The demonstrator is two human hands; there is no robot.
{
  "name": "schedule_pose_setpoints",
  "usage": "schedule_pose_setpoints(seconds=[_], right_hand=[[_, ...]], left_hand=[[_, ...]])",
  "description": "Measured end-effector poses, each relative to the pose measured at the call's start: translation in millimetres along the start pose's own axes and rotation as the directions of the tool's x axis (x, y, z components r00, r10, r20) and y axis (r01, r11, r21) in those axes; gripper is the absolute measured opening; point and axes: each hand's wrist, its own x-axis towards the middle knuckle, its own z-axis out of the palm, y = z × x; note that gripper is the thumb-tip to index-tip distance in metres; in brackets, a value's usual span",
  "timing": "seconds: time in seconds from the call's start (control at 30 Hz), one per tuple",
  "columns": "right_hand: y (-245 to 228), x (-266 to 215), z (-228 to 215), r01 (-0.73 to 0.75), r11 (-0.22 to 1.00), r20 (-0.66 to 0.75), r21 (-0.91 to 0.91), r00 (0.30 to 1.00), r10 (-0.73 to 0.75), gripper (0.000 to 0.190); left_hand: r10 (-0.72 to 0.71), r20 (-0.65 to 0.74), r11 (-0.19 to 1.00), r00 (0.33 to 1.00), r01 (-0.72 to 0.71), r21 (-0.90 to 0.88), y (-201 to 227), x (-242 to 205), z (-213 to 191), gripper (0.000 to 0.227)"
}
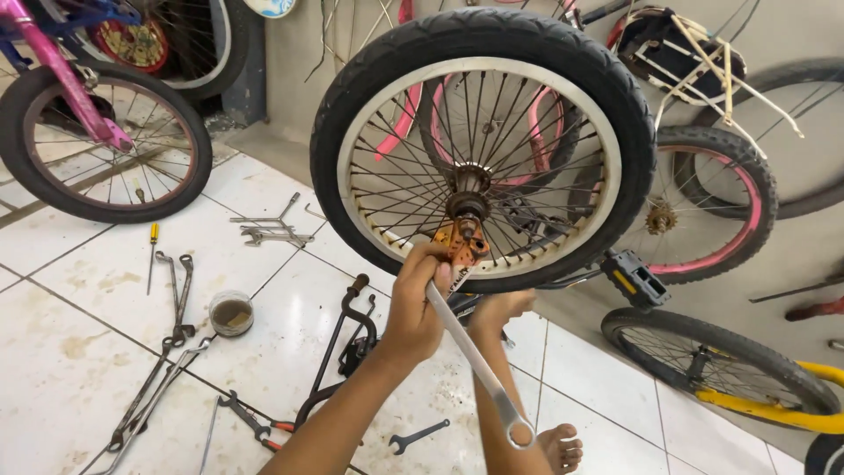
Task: The person works on a bicycle wheel hub while sitting on the floor. They handle small hub parts from a pink tray, thread components onto the hub axle by hand, tighten the hub nut with a combination wrench, and wipe parts with a black cloth.
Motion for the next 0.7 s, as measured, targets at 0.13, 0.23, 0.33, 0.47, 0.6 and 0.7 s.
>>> schedule_pose_setpoints(seconds=[0.13,0.23,0.33,0.47,0.6,0.7], right_hand=[[-17,-92,-10,0.048,0.958,0.261,0.283,0.957,-0.125,0.055],[-30,-125,-8,-0.113,0.920,0.396,0.376,0.917,-0.049,0.062],[-43,-137,-10,-0.240,0.832,0.519,0.500,0.852,-0.066,0.051],[-48,-163,-3,-0.077,0.930,0.496,0.359,0.860,-0.121,0.051],[-53,-173,20,0.072,0.996,0.236,-0.059,0.970,-0.056,0.038],[-59,-169,30,-0.041,0.997,0.167,-0.068,0.985,0.052,0.010]], left_hand=[[-0.021,-0.013,1.000,1.000,0.021,0.002,5,5,-28,0.033],[0.039,-0.037,0.993,0.999,-0.034,0.117,12,5,-51,0.032],[0.060,-0.099,0.981,0.993,-0.040,0.187,16,7,-68,0.032],[0.024,-0.126,0.979,0.992,0.002,0.204,21,3,-89,0.031],[0.030,-0.135,0.980,0.990,-0.002,0.200,22,-2,-96,0.031],[0.020,-0.139,0.981,0.990,0.008,0.196,22,-4,-100,0.030]])
